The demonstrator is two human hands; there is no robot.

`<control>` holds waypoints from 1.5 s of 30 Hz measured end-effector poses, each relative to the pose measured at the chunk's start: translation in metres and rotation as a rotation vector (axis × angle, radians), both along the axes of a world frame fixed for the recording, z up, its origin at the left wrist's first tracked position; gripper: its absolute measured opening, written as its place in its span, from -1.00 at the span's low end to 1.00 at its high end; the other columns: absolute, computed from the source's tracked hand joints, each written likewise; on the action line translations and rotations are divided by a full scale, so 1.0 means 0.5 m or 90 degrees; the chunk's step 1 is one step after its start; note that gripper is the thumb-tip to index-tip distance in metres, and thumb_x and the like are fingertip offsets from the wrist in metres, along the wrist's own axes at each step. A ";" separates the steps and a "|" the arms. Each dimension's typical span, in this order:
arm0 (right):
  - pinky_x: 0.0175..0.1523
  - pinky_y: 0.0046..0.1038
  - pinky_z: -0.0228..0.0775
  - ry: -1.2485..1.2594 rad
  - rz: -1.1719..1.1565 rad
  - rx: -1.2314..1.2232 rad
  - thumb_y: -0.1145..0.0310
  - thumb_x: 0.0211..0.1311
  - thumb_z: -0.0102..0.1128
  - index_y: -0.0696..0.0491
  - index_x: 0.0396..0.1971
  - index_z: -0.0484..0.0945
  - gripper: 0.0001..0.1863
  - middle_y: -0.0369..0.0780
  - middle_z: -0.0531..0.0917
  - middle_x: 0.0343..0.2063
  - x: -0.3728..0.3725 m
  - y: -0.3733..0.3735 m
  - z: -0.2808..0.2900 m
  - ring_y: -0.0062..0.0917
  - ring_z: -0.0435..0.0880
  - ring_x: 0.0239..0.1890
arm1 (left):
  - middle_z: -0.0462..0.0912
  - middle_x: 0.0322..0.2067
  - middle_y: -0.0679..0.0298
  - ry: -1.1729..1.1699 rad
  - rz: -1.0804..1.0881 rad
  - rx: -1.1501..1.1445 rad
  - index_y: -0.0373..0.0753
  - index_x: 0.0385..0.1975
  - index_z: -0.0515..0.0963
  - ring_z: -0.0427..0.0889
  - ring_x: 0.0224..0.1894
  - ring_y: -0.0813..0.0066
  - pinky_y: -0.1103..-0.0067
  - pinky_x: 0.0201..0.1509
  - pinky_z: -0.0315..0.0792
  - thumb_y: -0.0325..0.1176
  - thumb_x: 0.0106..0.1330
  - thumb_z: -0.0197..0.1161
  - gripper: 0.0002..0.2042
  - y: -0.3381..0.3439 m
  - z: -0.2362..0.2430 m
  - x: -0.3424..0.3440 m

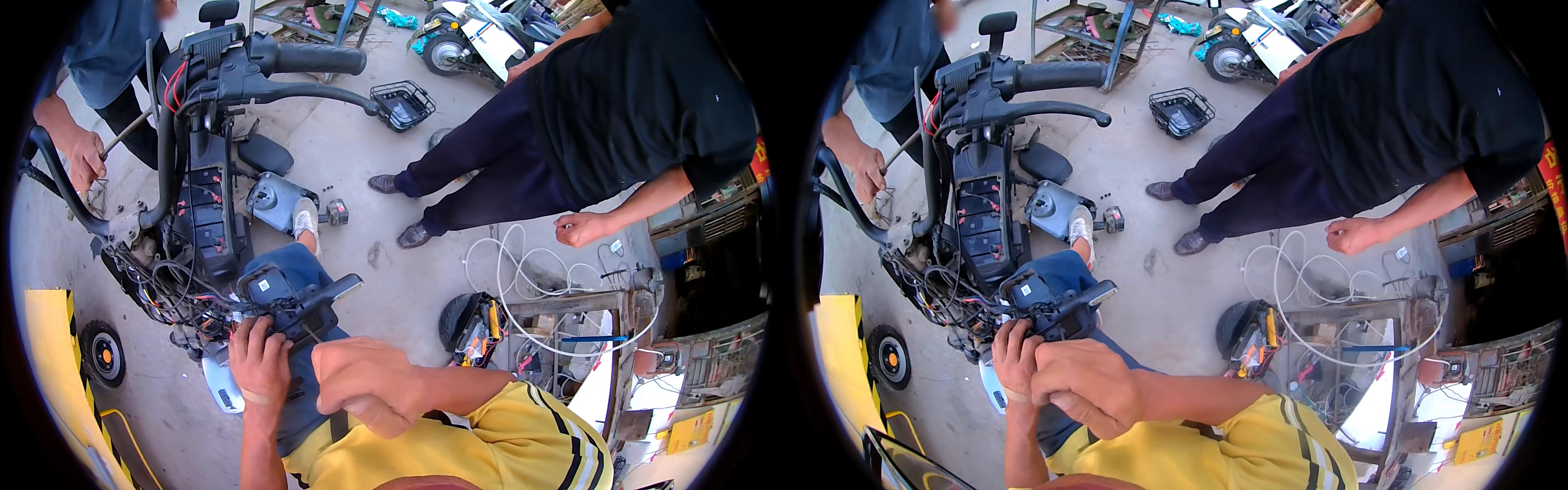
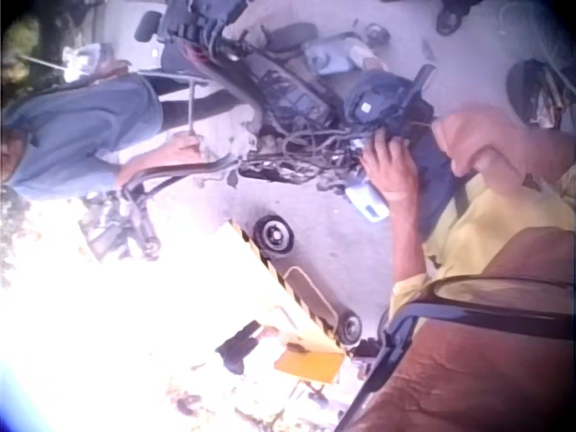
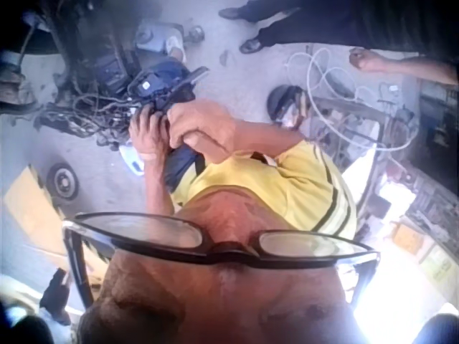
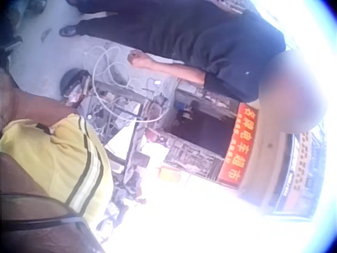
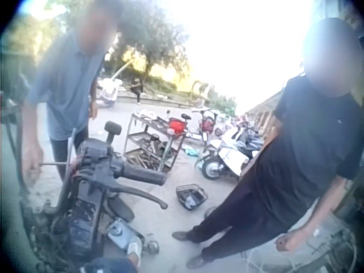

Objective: The person works on the handlebar area of a scooter, manipulating wires and components. They use a screwdriver to tighten screws on a black plastic housing attached to the handlebars. The task involves repeated adjustments and securing of the housing.

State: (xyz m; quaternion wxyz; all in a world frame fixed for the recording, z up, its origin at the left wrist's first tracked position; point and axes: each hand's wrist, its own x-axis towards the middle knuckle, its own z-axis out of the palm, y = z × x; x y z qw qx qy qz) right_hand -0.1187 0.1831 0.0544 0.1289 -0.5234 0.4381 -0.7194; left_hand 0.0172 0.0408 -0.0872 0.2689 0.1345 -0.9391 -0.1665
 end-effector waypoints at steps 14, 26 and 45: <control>-0.23 -0.29 0.45 0.099 -0.016 0.038 0.44 0.58 0.03 0.18 0.00 0.52 -0.83 -0.10 0.63 -0.25 0.022 0.008 0.006 -0.18 0.58 -0.31 | 0.63 0.12 0.16 0.001 0.017 0.029 -0.21 -0.22 0.62 0.55 0.24 -0.02 0.12 0.23 0.42 -0.34 0.19 0.40 -0.80 0.016 0.000 0.022; -0.22 -0.29 0.55 0.526 -0.243 0.175 0.37 0.37 0.36 0.15 -0.19 0.57 -0.81 -0.16 0.64 -0.36 -0.048 0.014 0.064 -0.28 0.67 -0.28 | 0.61 0.12 0.15 0.002 0.000 -0.020 -0.24 -0.15 0.60 0.54 0.23 0.00 0.13 0.22 0.42 -0.43 0.22 0.41 -0.78 0.013 0.016 0.024; -0.40 -0.37 0.50 0.832 -0.016 0.579 0.33 0.11 0.34 0.13 -0.29 0.47 -0.73 -0.17 0.55 -0.49 -0.089 0.033 0.225 -0.36 0.66 -0.46 | 0.64 0.09 0.20 -0.010 -0.013 0.042 -0.20 -0.23 0.62 0.56 0.23 0.05 0.15 0.20 0.44 -0.43 0.12 0.50 -0.76 0.003 0.023 0.004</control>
